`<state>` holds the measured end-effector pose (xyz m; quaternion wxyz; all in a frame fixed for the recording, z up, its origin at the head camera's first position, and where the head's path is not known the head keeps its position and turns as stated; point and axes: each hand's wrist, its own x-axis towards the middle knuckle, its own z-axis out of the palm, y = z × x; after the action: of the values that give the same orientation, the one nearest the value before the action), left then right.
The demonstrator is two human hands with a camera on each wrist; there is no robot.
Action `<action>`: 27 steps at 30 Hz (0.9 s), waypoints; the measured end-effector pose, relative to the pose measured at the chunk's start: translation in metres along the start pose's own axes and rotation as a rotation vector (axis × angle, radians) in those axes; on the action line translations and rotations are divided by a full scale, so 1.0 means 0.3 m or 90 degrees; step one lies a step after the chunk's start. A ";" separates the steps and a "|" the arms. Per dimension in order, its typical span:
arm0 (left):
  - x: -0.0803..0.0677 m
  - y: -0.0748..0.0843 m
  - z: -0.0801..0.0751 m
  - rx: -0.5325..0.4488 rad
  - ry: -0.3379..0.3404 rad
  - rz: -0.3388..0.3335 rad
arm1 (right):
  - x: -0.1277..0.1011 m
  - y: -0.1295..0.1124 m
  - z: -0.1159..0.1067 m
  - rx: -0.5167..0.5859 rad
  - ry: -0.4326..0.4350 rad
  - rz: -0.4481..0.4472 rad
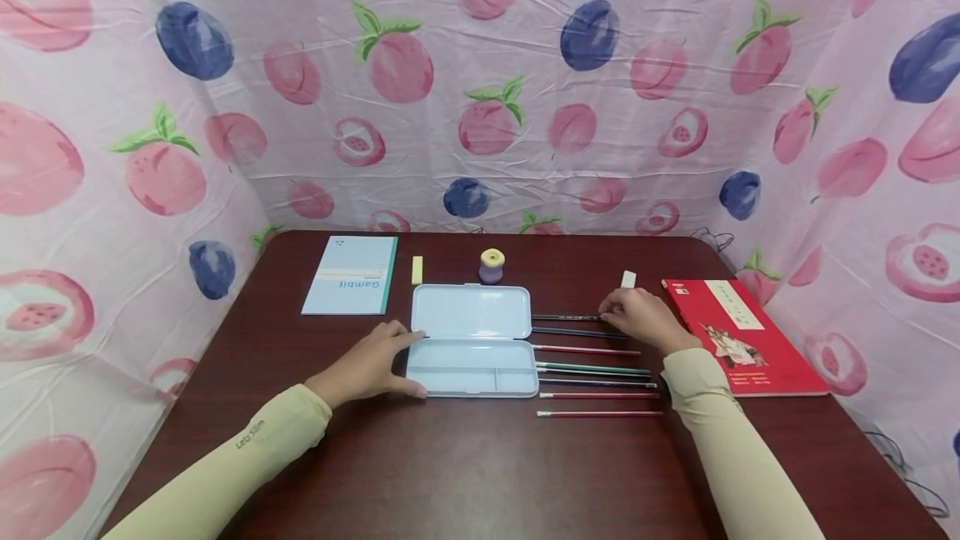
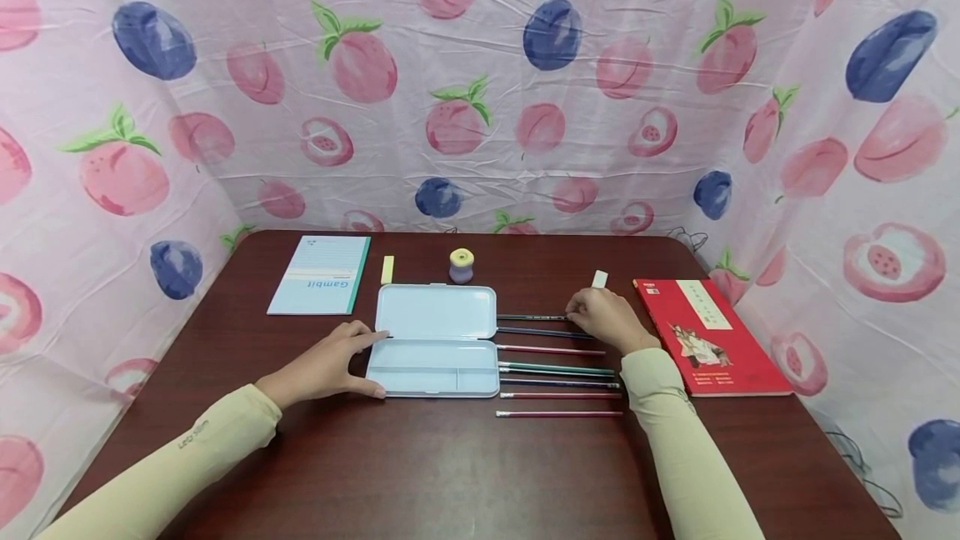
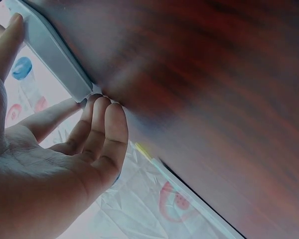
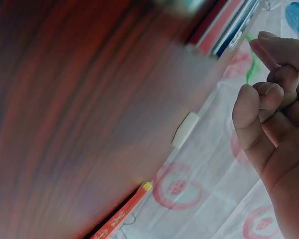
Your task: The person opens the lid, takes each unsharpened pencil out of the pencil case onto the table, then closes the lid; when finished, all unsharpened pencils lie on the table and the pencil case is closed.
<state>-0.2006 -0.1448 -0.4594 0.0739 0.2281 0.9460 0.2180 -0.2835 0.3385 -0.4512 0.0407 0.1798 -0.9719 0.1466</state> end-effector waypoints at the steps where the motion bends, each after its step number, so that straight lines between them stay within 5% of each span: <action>1: -0.001 0.000 -0.001 -0.002 0.000 -0.001 | 0.002 -0.008 0.002 0.006 0.007 -0.003; 15: -0.003 0.005 -0.001 -0.013 -0.003 -0.002 | 0.077 -0.167 -0.007 0.042 0.024 -0.063; 27: -0.005 0.010 -0.001 -0.022 -0.003 -0.017 | 0.159 -0.323 -0.014 0.141 -0.038 -0.027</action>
<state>-0.1981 -0.1433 -0.4579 0.0835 0.2145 0.9449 0.2329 -0.2928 0.2371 -0.4148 -0.0053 0.2083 -0.9464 0.2468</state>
